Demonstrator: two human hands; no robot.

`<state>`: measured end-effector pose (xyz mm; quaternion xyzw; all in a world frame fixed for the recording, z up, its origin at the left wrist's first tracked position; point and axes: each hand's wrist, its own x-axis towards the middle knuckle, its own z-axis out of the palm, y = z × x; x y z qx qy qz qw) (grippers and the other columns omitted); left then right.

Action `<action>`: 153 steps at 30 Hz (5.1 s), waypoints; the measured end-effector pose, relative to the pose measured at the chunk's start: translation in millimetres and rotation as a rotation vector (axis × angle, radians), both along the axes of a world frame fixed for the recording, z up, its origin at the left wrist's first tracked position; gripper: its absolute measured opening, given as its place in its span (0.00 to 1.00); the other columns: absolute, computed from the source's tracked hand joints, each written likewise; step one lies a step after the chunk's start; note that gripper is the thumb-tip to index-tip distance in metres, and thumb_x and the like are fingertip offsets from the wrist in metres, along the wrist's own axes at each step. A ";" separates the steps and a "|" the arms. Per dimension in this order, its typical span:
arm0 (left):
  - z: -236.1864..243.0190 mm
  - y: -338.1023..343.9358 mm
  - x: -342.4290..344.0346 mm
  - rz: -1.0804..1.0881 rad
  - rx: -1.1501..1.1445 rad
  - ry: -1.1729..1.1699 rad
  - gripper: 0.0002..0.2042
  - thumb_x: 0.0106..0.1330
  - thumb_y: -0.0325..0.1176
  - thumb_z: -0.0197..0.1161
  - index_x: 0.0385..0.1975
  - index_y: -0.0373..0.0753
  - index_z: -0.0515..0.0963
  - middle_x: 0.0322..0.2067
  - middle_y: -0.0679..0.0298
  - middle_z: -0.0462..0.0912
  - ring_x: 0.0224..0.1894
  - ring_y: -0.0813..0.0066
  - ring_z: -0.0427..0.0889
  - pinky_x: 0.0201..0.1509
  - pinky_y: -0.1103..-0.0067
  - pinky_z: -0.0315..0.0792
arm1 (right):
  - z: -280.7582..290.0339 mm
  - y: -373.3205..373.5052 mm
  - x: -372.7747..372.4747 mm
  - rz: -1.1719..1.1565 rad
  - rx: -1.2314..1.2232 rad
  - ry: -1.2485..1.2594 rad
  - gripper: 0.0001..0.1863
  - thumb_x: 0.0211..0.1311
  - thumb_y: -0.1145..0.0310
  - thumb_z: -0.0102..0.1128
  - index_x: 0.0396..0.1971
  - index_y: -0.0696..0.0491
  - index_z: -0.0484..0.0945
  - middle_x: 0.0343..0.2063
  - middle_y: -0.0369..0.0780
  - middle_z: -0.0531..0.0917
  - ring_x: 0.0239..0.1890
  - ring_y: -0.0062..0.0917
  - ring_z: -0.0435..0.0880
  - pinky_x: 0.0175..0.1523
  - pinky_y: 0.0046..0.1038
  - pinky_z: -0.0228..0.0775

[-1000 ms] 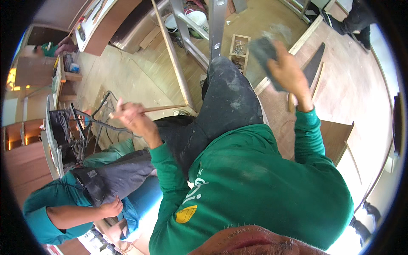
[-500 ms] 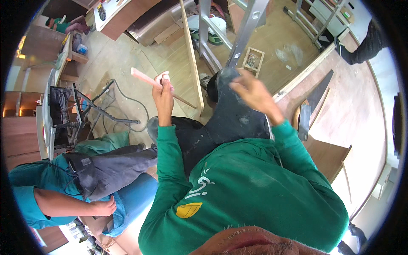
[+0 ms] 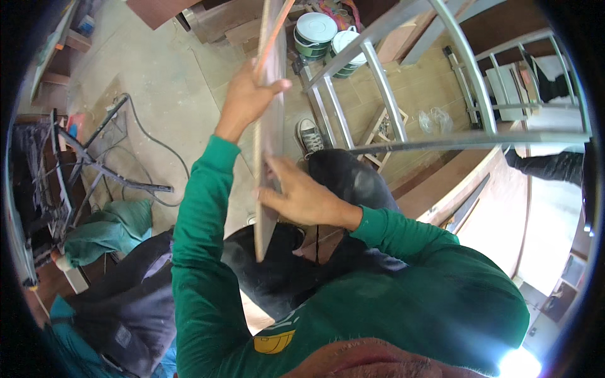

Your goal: The person measures and marks a large plywood sheet using a wooden straightedge and a pencil. They then use a hand saw to cut the plywood along the marked line. Finally, the person sands the cut edge of the plywood with a sanding block.

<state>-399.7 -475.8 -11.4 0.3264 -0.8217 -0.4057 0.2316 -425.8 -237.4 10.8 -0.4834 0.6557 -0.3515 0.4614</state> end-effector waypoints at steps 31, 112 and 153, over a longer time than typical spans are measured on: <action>14.5 -119.1 41.1 0.232 0.350 -0.197 0.13 0.75 0.24 0.67 0.55 0.32 0.79 0.46 0.63 0.79 0.50 0.74 0.76 0.57 0.78 0.71 | -375.7 -407.7 -625.6 -0.258 0.246 1.223 0.27 0.67 0.46 0.61 0.42 0.57 0.93 0.43 0.53 0.93 0.49 0.47 0.93 0.57 0.44 0.84; -5.0 -113.0 51.9 0.546 0.064 -0.522 0.34 0.63 0.54 0.79 0.57 0.29 0.84 0.55 0.51 0.79 0.59 0.53 0.78 0.66 0.56 0.69 | -435.2 -366.2 -760.5 -0.239 0.469 1.123 0.20 0.70 0.54 0.61 0.55 0.44 0.92 0.53 0.41 0.92 0.56 0.37 0.91 0.63 0.40 0.83; -6.8 -128.5 42.8 0.429 0.135 -0.414 0.31 0.65 0.55 0.79 0.52 0.31 0.84 0.45 0.58 0.78 0.48 0.63 0.80 0.53 0.64 0.72 | -427.0 -383.6 -742.5 -0.296 0.475 1.236 0.20 0.71 0.56 0.60 0.56 0.43 0.91 0.55 0.38 0.92 0.59 0.35 0.90 0.63 0.40 0.82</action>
